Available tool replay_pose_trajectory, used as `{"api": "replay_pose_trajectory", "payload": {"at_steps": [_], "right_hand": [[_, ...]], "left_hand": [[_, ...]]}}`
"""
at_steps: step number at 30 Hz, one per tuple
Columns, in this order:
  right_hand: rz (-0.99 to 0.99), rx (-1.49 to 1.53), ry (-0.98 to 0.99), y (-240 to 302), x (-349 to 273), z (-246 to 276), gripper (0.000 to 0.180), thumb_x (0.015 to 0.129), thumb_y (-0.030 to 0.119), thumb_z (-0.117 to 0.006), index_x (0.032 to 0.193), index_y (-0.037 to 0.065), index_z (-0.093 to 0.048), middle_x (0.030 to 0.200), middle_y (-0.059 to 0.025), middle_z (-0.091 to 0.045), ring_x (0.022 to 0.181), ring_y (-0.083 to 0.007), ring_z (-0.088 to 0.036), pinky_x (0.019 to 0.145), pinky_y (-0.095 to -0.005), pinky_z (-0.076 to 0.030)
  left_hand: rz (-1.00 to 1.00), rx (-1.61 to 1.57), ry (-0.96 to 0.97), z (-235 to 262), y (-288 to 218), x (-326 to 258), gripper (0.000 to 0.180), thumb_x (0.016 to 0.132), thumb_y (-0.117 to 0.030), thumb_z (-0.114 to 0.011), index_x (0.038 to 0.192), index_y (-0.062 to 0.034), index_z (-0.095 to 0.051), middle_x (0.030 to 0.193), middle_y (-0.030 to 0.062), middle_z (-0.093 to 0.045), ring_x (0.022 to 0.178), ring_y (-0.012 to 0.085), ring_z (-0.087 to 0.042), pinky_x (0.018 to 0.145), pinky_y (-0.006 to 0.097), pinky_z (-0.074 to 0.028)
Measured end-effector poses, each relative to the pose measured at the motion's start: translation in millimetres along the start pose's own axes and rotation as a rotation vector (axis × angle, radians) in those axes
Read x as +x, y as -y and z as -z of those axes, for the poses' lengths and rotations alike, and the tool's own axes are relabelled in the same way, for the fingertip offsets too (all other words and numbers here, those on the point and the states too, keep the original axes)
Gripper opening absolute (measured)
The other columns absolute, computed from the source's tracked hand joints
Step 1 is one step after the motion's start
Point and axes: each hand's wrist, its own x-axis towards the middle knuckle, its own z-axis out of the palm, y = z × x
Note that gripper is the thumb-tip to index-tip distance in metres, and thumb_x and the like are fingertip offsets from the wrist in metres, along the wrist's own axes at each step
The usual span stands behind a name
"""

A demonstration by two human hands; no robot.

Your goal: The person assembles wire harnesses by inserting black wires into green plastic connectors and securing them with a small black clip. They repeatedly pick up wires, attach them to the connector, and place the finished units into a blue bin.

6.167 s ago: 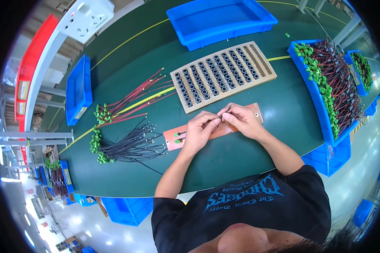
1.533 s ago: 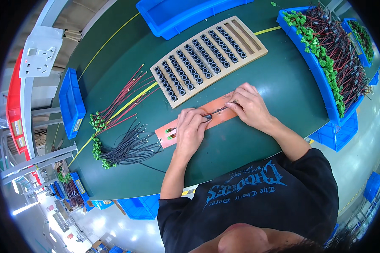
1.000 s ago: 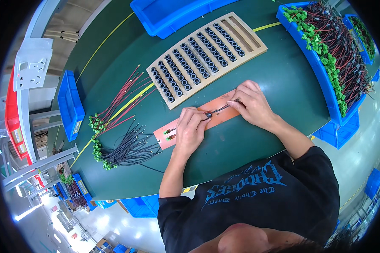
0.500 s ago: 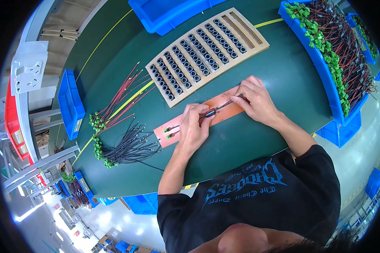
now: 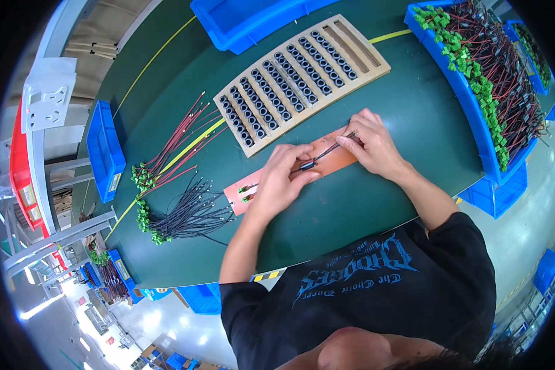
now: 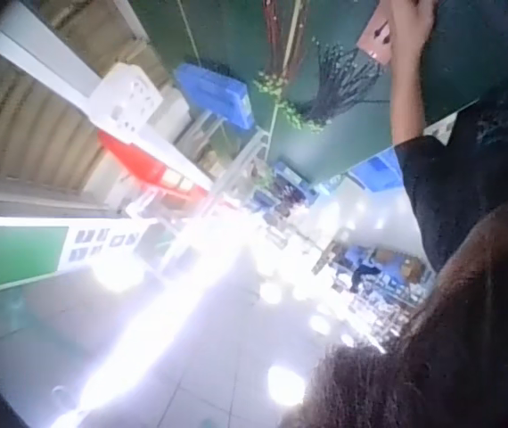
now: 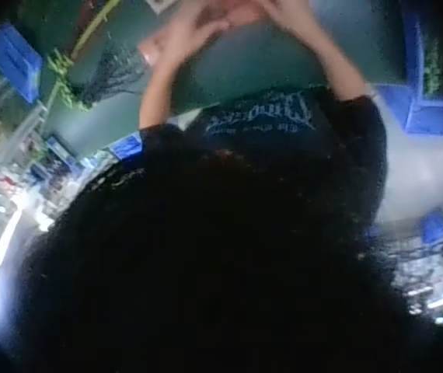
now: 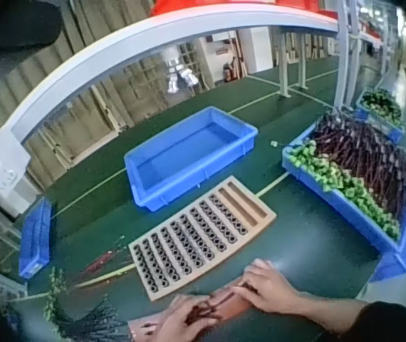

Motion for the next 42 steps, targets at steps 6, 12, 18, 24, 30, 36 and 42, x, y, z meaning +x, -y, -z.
{"api": "replay_pose_trajectory", "payload": {"at_steps": [6, 12, 18, 24, 30, 36, 42], "right_hand": [[0.048, 0.009, -0.027, -2, 1, -4, 0.015, 0.091, 0.019, -0.072, 0.089, 0.005, -0.07, 0.085, -0.0076, -0.061, 0.088, -0.0291, -0.056, 0.088, -0.0431, -0.044], [0.044, 0.037, -0.022, -3, -2, -3, 0.013, 0.091, 0.018, -0.072, 0.087, 0.006, -0.07, 0.082, -0.0067, -0.06, 0.087, -0.028, -0.056, 0.088, -0.0428, -0.044], [0.033, 0.1, -0.015, -5, 1, 0, 0.016, 0.091, 0.019, -0.072, 0.084, 0.005, -0.067, 0.081, -0.0074, -0.061, 0.085, -0.0288, -0.056, 0.085, -0.0426, -0.044], [-0.029, 0.091, -0.018, -6, 4, -1, 0.021, 0.093, 0.021, -0.072, 0.083, 0.004, -0.065, 0.08, -0.0084, -0.063, 0.084, -0.0289, -0.056, 0.083, -0.0413, -0.043], [-0.049, 0.121, -0.014, -5, 5, -3, 0.022, 0.093, 0.021, -0.074, 0.081, 0.004, -0.066, 0.076, -0.006, -0.06, 0.079, -0.0247, -0.055, 0.081, -0.0386, -0.042], [0.0, 0.36, -0.095, 6, 10, -1, 0.012, 0.093, 0.012, -0.074, 0.086, 0.003, -0.07, 0.085, -0.0068, -0.066, 0.086, -0.0198, -0.061, 0.083, -0.0347, -0.047], [-0.151, 1.049, -0.058, 63, 31, -11, 0.013, 0.104, 0.007, -0.059, 0.105, -0.003, -0.068, 0.111, -0.0127, -0.073, 0.096, -0.0151, -0.068, 0.087, -0.0292, -0.055]], "left_hand": [[0.174, -0.125, 0.443, 14, -12, 76, 0.017, 0.091, -0.011, -0.074, 0.105, 0.0007, -0.075, 0.087, 0.0082, -0.073, 0.075, 0.013, -0.064, 0.069, 0.03, -0.052], [0.292, -0.119, 0.703, -3, 2, 100, 0.009, 0.088, -0.006, -0.077, 0.085, 0.002, -0.077, 0.068, 0.0048, -0.071, 0.063, 0.0086, -0.061, 0.06, 0.029, -0.049], [0.449, -0.19, 0.538, -11, -8, 88, 0.006, 0.089, -0.003, -0.075, 0.09, 0.0025, -0.078, 0.068, 0.0069, -0.071, 0.059, 0.0086, -0.059, 0.056, 0.028, -0.048], [0.075, -0.032, 0.147, 17, -9, 57, 0.017, 0.092, -0.01, -0.072, 0.106, 0.0, -0.074, 0.099, 0.0156, -0.071, 0.092, 0.0263, -0.068, 0.084, 0.036, -0.054], [0.027, 0.198, -0.02, 20, -11, -14, 0.038, 0.082, -0.017, -0.082, 0.114, -0.0003, -0.073, 0.105, 0.0136, -0.069, 0.1, 0.0302, -0.064, 0.089, 0.039, -0.052], [0.072, -0.019, 0.091, 13, -12, -11, 0.043, 0.087, -0.021, -0.08, 0.122, 0.0015, -0.068, 0.106, 0.0126, -0.069, 0.095, 0.0257, -0.065, 0.085, 0.037, -0.053], [0.201, -0.317, 0.264, 53, -29, -3, 0.034, 0.105, -0.022, -0.056, 0.131, -0.0004, -0.064, 0.089, 0.0017, -0.064, 0.071, 0.0074, -0.054, 0.063, 0.025, -0.046]]}}
